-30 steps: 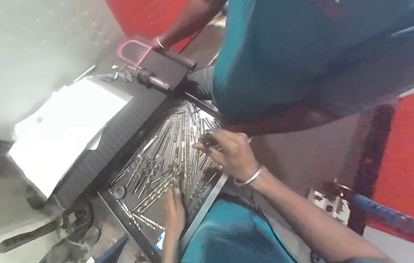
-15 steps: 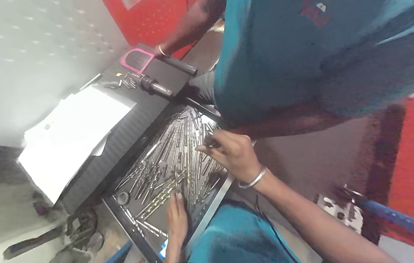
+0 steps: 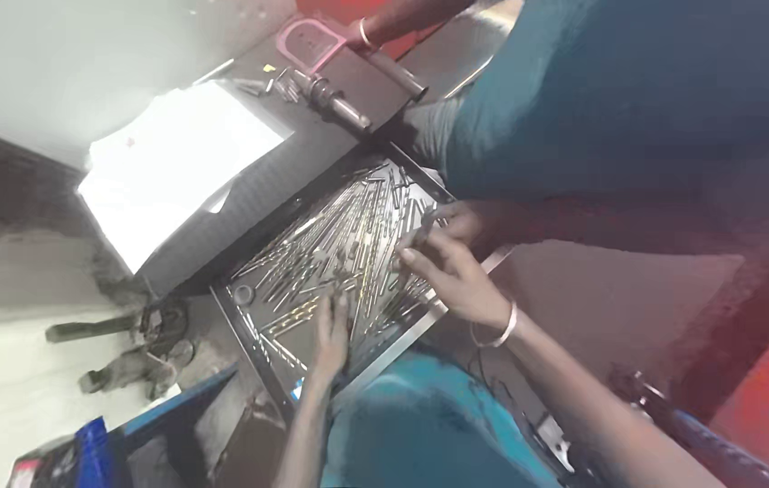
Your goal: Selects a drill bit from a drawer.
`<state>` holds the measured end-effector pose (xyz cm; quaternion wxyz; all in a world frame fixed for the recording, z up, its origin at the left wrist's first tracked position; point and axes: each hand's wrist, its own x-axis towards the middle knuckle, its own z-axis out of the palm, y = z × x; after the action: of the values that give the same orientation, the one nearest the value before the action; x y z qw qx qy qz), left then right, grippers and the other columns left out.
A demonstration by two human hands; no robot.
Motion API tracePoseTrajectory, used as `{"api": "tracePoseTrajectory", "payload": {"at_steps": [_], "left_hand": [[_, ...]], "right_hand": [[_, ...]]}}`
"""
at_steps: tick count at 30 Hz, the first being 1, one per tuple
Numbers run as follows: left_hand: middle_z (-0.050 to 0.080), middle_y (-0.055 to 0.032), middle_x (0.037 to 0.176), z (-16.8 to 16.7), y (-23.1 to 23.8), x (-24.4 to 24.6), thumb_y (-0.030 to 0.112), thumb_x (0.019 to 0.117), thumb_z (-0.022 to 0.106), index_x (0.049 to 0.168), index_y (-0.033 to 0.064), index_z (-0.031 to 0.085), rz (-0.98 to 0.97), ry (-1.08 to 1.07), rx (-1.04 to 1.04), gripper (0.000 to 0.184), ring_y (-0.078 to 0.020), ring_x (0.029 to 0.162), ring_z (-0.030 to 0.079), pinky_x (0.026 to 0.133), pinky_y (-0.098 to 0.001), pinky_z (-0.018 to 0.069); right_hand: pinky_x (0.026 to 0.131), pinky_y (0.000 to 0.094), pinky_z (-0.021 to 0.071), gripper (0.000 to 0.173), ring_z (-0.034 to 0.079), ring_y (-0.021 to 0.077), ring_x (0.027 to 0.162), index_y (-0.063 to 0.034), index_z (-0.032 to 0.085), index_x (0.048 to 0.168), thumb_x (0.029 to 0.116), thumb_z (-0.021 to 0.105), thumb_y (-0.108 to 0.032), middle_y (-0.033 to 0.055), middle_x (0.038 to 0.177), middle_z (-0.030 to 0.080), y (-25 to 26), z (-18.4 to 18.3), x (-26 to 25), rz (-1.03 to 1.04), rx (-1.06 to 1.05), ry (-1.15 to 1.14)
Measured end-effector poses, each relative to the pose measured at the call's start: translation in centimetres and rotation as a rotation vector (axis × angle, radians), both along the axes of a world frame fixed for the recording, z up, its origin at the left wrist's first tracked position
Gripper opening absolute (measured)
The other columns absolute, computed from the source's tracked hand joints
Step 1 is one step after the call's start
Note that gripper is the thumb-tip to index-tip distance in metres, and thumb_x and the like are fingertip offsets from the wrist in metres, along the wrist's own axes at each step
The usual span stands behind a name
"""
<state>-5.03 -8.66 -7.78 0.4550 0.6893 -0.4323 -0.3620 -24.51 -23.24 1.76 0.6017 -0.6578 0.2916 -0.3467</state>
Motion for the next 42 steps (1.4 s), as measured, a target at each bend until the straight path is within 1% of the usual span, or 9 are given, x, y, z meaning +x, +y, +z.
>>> {"api": "tracePoseTrajectory", "payload": {"at_steps": [3,6,11,14,20,25,29,38,42], "left_hand": [[0.059,0.0022,0.081,1.7,-1.1,0.0,0.032,0.1093,0.041,0.122,-0.0038,0.057,-0.008,0.02,-0.09,0.041,-0.0028,0.067,0.056,0.062,-0.0226,0.0515],[0.059,0.0046,0.081,2.6,-1.5,-0.5,0.038,0.1093,0.042,0.123,-0.0028,0.055,0.001,0.088,-0.115,0.045,-0.0016,0.067,0.056,0.061,-0.0211,0.0514],[0.056,0.0083,0.076,2.2,-0.8,-1.4,0.043,0.1089,0.042,0.122,0.0006,0.052,0.002,0.182,-0.134,0.046,0.0006,0.061,0.053,0.056,-0.018,0.0487],[0.056,0.0099,0.076,2.0,0.0,-1.7,0.045,0.1087,0.041,0.119,0.0048,0.052,0.007,0.241,-0.116,0.043,0.0009,0.06,0.053,0.055,-0.017,0.0484],[0.058,0.0094,0.075,1.4,1.5,-1.5,0.052,0.1073,0.041,0.117,0.0056,0.051,0.025,0.25,-0.097,0.048,-0.0004,0.063,0.057,0.059,-0.0186,0.052],[0.058,0.0101,0.076,1.6,1.7,-1.5,0.045,0.1083,0.041,0.121,0.0022,0.049,0.069,0.278,-0.071,0.045,0.0004,0.064,0.058,0.06,-0.0179,0.0527],[0.06,0.011,0.076,1.8,1.9,-1.4,0.054,0.1054,0.045,0.119,0.0052,0.05,0.088,0.302,-0.073,0.051,0.0006,0.064,0.059,0.058,-0.0176,0.053],[0.059,0.0095,0.077,2.1,2.0,-1.3,0.054,0.1054,0.045,0.12,0.0056,0.049,0.086,0.298,-0.072,0.05,-0.0002,0.065,0.058,0.059,-0.0175,0.0526],[0.059,0.0099,0.077,2.1,2.0,-1.4,0.054,0.1059,0.043,0.118,0.0062,0.049,0.089,0.296,-0.077,0.049,0.0001,0.065,0.058,0.059,-0.0176,0.0527]], "right_hand": [[0.082,0.0293,0.0629,0.016,0.071,0.0102,0.086,0.001,0.061,0.113,0.105,0.055,-0.011,0.0025,0.096,0.071,1.6,-1.0,0.8,0.046,0.122,-0.057],[0.081,0.0313,0.0645,0.017,0.073,0.013,0.087,0.0011,0.063,0.113,0.1043,0.058,-0.013,0.0051,0.1,0.072,1.7,-1.0,0.9,-0.013,0.105,-0.01],[0.093,0.0385,0.0615,0.03,0.072,0.0228,0.101,0.0074,0.058,0.13,0.1078,0.045,-0.008,0.0157,0.111,0.072,-1.6,-0.5,0.0,-0.132,0.241,-0.213],[0.092,0.0393,0.0601,0.033,0.072,0.0243,0.102,0.0014,0.054,0.135,0.1094,0.041,-0.014,0.0169,0.116,0.071,-3.0,0.3,-0.6,-0.259,0.412,-0.407],[0.092,0.037,0.0607,0.029,0.072,0.0257,0.11,-0.0074,0.054,0.132,0.1124,0.036,-0.021,0.0161,0.132,0.068,-3.2,0.9,-0.6,-0.411,0.609,-0.57],[0.095,0.0361,0.0594,0.026,0.071,0.0254,0.113,-0.0059,0.053,0.126,0.1122,0.038,-0.021,0.0165,0.133,0.067,-3.0,1.7,-0.2,-0.415,0.599,-0.597],[0.1,0.0392,0.0577,0.023,0.069,0.0294,0.118,-0.0057,0.053,0.128,0.111,0.041,-0.017,0.0198,0.136,0.065,-2.7,2.0,-0.3,-0.348,0.557,-0.645],[0.101,0.0424,0.0575,0.022,0.069,0.0331,0.118,-0.0066,0.056,0.125,0.1085,0.048,-0.019,0.0224,0.133,0.066,-2.2,2.8,0.0,-0.284,0.515,-0.706],[0.102,0.0418,0.057,0.025,0.068,0.0325,0.12,-0.0054,0.056,0.128,0.1093,0.046,-0.019,0.0225,0.134,0.065,-2.2,2.9,0.0,-0.25,0.522,-0.703]]}}
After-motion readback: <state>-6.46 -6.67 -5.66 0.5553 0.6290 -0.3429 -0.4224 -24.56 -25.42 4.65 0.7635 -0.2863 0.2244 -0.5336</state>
